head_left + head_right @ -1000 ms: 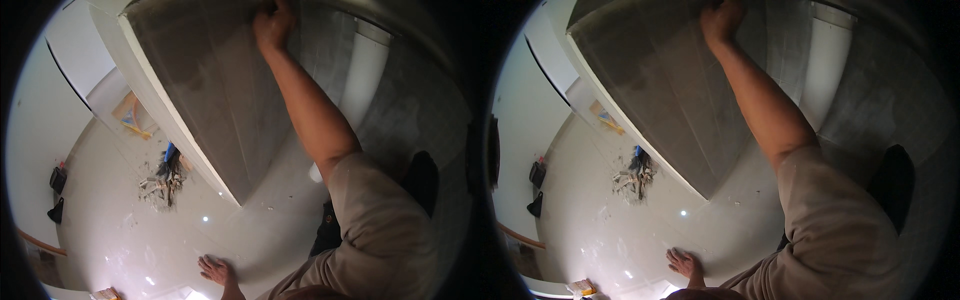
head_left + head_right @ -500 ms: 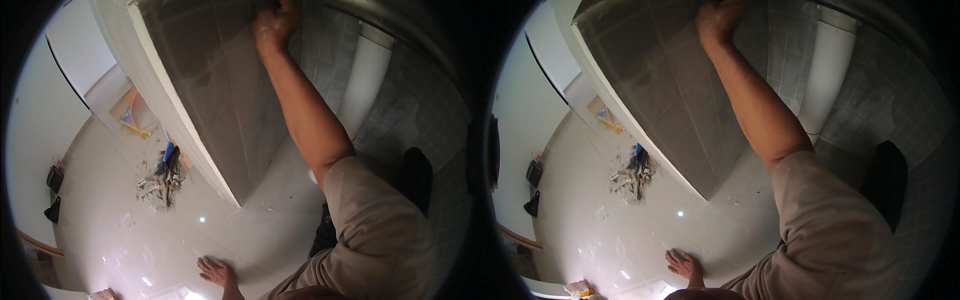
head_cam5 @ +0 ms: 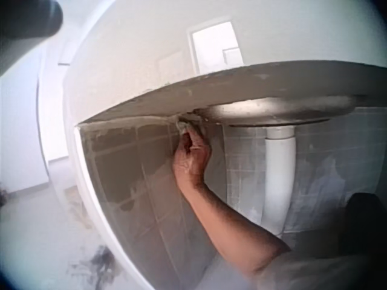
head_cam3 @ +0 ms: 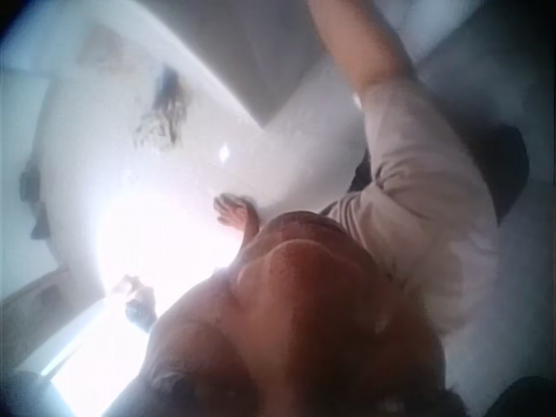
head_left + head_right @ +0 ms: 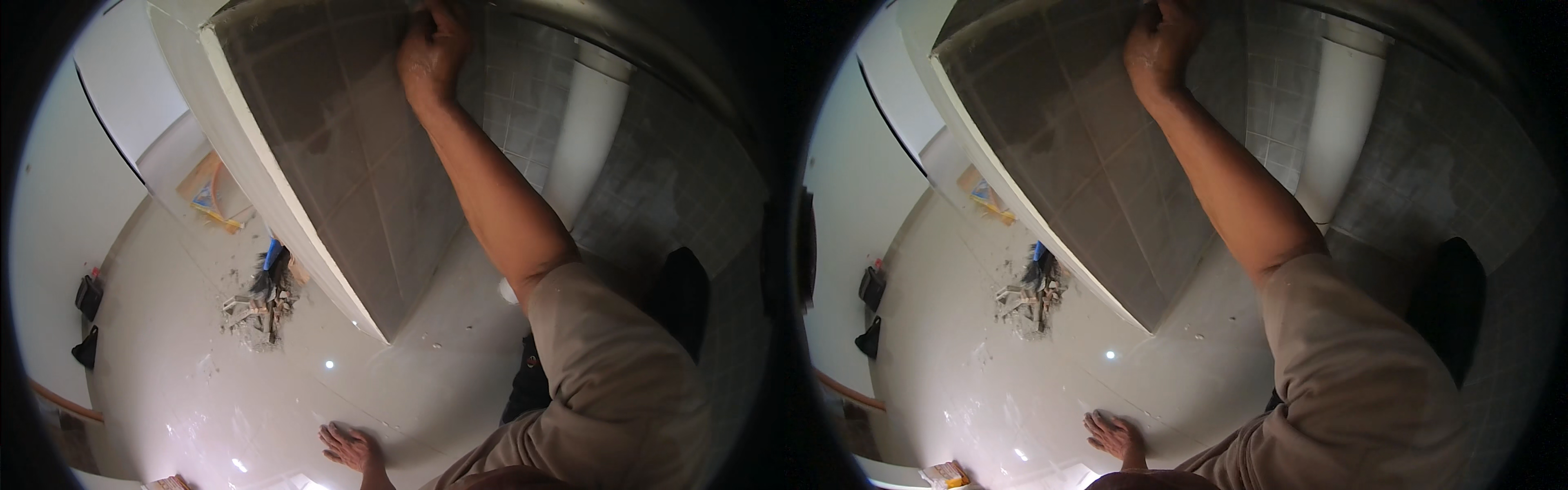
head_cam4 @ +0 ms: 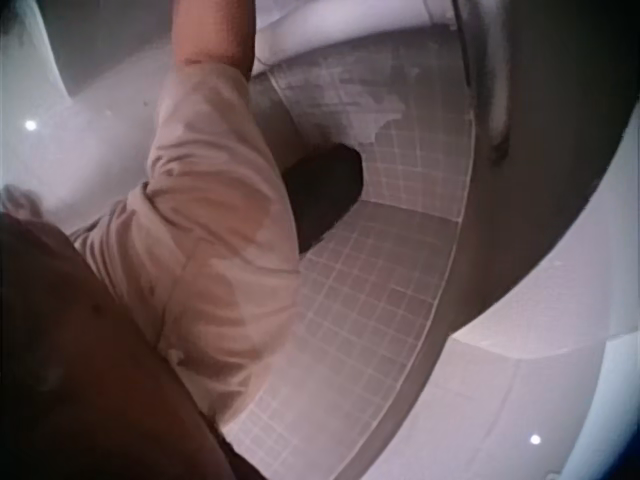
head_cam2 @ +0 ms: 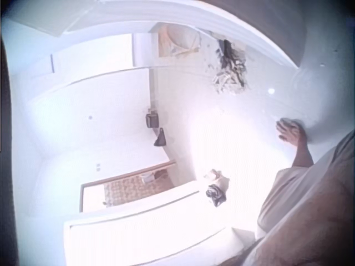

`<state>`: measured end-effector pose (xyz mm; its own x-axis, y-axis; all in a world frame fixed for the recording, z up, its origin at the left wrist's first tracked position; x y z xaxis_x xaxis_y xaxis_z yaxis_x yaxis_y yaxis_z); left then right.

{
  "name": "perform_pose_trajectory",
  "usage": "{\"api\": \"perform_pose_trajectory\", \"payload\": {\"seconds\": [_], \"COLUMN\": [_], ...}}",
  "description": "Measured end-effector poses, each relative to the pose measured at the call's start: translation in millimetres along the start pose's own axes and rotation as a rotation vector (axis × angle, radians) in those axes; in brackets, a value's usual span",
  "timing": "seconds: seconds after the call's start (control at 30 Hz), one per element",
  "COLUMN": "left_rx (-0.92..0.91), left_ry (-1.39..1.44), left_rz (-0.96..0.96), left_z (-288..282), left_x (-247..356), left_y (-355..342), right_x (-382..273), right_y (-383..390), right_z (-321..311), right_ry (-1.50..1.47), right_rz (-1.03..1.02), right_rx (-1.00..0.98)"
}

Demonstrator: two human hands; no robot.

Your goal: The person applies white grout to the joints between wall tiles using a sponge, dipping it into a red bucket of water and wiping the tile surfaces while kneeling in a bathroom corner.

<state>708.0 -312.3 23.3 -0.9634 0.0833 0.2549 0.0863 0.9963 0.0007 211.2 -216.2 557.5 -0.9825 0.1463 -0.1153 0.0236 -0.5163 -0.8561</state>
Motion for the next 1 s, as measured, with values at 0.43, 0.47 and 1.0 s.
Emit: {"api": "perform_pose_trajectory", "payload": {"seconds": [0.43,0.47,1.0], "left_rx": [-0.027,-0.01,-0.008], "left_ry": [-0.024,-0.016,0.001], "left_rz": [-0.008,-0.008,-0.023], "left_z": [3.6,-0.2,1.3], "left_x": [-1.9,0.3,-1.4], "left_y": [2.1,0.7,-0.6], "right_x": [-6.3,-20.5,-78.7], "right_y": [-2.0,0.4,-3.6], "right_z": [2.7,0.9,-1.3], "right_ry": [-0.066,-0.076,-0.129], "right_rz": [0.025,0.025,-0.036], "right_rx": [-0.03,-0.025,-0.162]}}
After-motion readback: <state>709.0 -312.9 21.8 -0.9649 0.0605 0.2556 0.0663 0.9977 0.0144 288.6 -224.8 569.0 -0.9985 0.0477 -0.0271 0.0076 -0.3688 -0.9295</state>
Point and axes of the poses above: each hand's wrist, its own y-axis away from the middle knuckle, its own z-axis out of the palm, x = y × z, the point moved 7 cm from there along -y, towards the middle knuckle, and after that the axes turned 8 degrees about -z, right-handed, at the moved point
